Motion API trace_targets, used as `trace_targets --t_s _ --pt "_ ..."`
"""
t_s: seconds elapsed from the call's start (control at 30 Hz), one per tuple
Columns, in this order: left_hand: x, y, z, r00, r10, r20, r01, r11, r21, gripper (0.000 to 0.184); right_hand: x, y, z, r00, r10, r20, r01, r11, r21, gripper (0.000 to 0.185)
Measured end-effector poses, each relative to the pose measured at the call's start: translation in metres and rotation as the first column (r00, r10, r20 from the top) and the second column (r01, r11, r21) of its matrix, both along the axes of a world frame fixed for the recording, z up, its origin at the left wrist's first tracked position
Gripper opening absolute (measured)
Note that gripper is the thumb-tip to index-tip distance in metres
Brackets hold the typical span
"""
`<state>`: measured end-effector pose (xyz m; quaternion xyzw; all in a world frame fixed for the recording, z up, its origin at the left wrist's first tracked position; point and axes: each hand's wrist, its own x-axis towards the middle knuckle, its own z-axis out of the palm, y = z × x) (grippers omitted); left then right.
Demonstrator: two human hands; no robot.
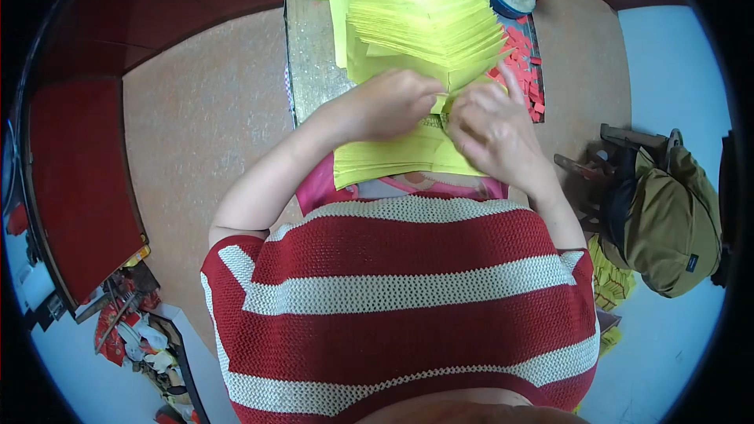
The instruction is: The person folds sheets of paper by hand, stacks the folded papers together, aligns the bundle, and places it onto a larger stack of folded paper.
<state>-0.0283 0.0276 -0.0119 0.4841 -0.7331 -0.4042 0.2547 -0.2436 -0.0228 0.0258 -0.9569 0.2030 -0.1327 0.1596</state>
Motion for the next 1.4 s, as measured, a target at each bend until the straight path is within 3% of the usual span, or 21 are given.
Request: trace_targets --t_s 0.03,0.1,0.13,0.2,0.3,0.37,0.43,0.47,0.5,0.53,0.6,0.63,0.67,0.73,0.77,0.9,0.97,1.03,1.23,1.33,1.4 --pt "0.001 -0.002 0.003 1.000 -0.001 -0.003 0.001 1.000 0.000 0.027 -0.002 0.003 0.000 0.999 -0.017 0.029 0.017 1.000 -0.013 0.009" --pt "0.005 -0.005 0.016 0.995 -0.016 -0.094 0.043 0.955 0.294 0.026 -0.006 -0.002 0.012 0.998 -0.054 -0.035 0.055 0.997 0.046 0.009" --pt "0.004 -0.003 0.013 0.996 -0.016 -0.093 0.042 0.955 0.293 0.026 -0.006 -0.004 0.016 0.992 -0.087 -0.095 0.097 0.990 0.100 0.011" --pt "0.000 0.001 0.004 0.996 -0.041 -0.084 0.045 0.998 0.052 0.024 0.003 -0.008 0.011 0.996 -0.092 -0.010 0.093 0.992 0.085 0.012" --pt "-0.001 -0.003 0.010 0.999 -0.049 0.003 0.049 0.997 0.060 0.022 0.006 -0.013 0.007 0.989 -0.107 0.104 0.099 0.992 0.083 0.013" --pt "-0.001 -0.006 0.006 0.998 -0.038 -0.040 0.042 0.996 0.081 0.022 0.005 -0.012 0.011 0.985 -0.116 0.130 0.103 0.990 0.097 0.012" --pt "0.000 -0.007 0.004 0.996 -0.024 -0.086 0.033 0.994 0.103 0.022 -0.001 0.001 0.027 0.996 -0.084 0.005 0.081 0.948 -0.307 0.011" --pt "0.001 -0.009 0.005 0.991 0.092 -0.094 -0.088 0.995 0.045 0.019 -0.003 0.008 0.025 0.996 -0.084 0.004 0.081 0.948 -0.307 0.011" --pt "0.001 -0.010 0.006 0.973 0.205 -0.108 -0.207 0.978 -0.012 0.017 -0.005 0.017 0.020 0.998 -0.013 -0.067 0.001 0.985 -0.174 0.014" --pt "0.001 -0.010 0.010 0.974 0.200 -0.107 -0.203 0.979 -0.015 0.017 -0.006 0.020 0.017 0.990 0.065 -0.126 -0.070 0.997 -0.034 0.018" --pt "0.004 -0.005 0.026 0.908 0.419 -0.016 -0.378 0.800 -0.466 0.012 -0.007 0.009 0.016 0.987 0.079 -0.140 -0.078 0.997 0.017 0.023" --pt "0.005 0.002 0.037 0.920 0.387 -0.066 -0.361 0.766 -0.532 0.012 -0.005 0.003 0.015 0.995 0.029 -0.094 -0.030 1.000 -0.005 0.022" --pt "0.005 0.009 0.042 0.920 0.387 -0.062 -0.359 0.769 -0.529 0.012 -0.003 -0.004 0.013 0.999 -0.023 -0.047 0.022 0.999 -0.025 0.022" --pt "0.002 0.017 0.048 0.989 0.147 0.007 -0.141 0.957 -0.252 0.016 0.000 -0.011 0.005 0.999 -0.052 -0.006 0.052 0.999 -0.002 0.017" --pt "0.001 0.018 0.046 0.980 0.050 0.190 -0.026 0.991 -0.129 0.021 0.002 -0.013 0.004 0.999 -0.043 0.015 0.043 0.999 -0.015 0.014" --pt "0.001 0.002 0.001 0.985 -0.008 0.171 0.018 0.998 -0.056 0.025 -0.001 0.001 -0.002 0.998 -0.007 0.055 0.008 1.000 -0.012 0.011" --pt "0.005 -0.004 0.009 1.000 -0.021 -0.022 0.024 0.988 0.155 0.026 -0.007 -0.002 0.008 0.999 -0.038 0.012 0.037 0.999 0.036 0.013" --pt "0.005 -0.003 0.006 0.998 -0.039 -0.054 0.045 0.992 0.115 0.025 -0.007 -0.005 0.014 0.998 -0.061 -0.025 0.063 0.995 0.082 0.015" --pt "-0.002 -0.002 0.006 0.997 -0.060 -0.043 0.059 0.998 -0.007 0.022 0.009 -0.017 0.008 0.987 -0.090 0.133 0.076 0.991 0.109 0.015" --pt "-0.001 -0.010 0.006 0.998 -0.058 -0.012 0.059 0.998 0.031 0.021 0.000 -0.015 0.021 0.988 -0.088 0.127 0.093 0.995 -0.038 0.012" --pt "0.000 -0.013 0.008 0.999 -0.045 -0.002 0.045 0.996 0.072 0.020 -0.006 -0.001 0.030 0.997 -0.077 0.003 0.073 0.936 -0.345 0.010"
